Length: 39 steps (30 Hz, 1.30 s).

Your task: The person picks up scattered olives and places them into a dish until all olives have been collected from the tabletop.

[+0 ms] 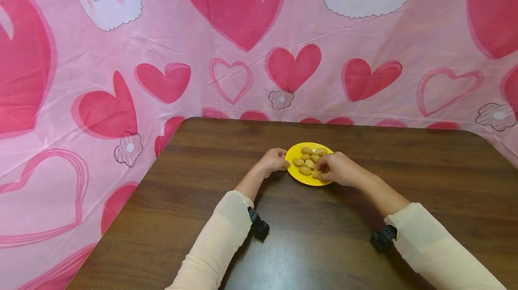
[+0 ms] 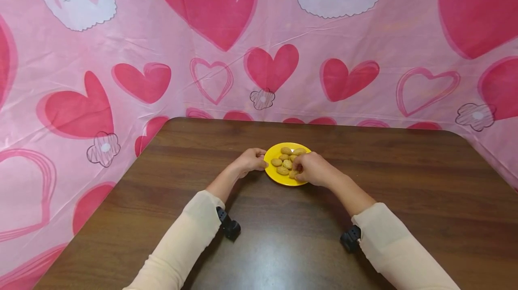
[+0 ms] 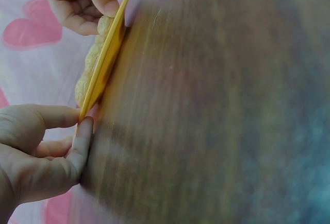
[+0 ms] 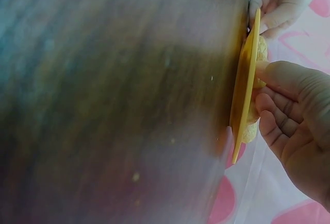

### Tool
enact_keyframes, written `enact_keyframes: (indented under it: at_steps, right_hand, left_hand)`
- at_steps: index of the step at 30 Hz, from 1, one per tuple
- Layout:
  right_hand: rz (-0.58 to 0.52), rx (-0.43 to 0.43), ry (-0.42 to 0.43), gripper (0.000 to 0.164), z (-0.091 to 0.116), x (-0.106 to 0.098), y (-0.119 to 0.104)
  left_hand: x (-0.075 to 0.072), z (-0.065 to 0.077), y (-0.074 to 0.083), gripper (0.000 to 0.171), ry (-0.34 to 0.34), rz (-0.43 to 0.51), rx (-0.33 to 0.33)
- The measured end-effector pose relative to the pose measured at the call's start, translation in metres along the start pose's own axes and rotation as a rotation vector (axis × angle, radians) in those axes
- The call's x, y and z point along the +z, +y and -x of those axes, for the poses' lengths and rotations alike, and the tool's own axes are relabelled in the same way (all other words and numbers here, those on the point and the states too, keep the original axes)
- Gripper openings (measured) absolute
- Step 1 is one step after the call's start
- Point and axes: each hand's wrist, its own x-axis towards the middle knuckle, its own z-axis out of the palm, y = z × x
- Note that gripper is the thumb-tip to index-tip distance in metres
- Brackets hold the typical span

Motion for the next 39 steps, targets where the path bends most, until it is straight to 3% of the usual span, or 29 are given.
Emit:
enact_keyframes:
  at_steps: [26, 39]
  right_hand:
    - [0.01, -0.04, 0.037, 0.017, 0.003, 0.0, 0.002]
    - [0.028, -0.038, 0.115, 0.015, 0.02, -0.01, 0.011]
  left_hand:
    - [0.0, 0.003, 0.002, 0.048, -0.008, -0.011, 0.003]
    - [0.001, 0.004, 0.001, 0.046, -0.003, -0.013, -0.003]
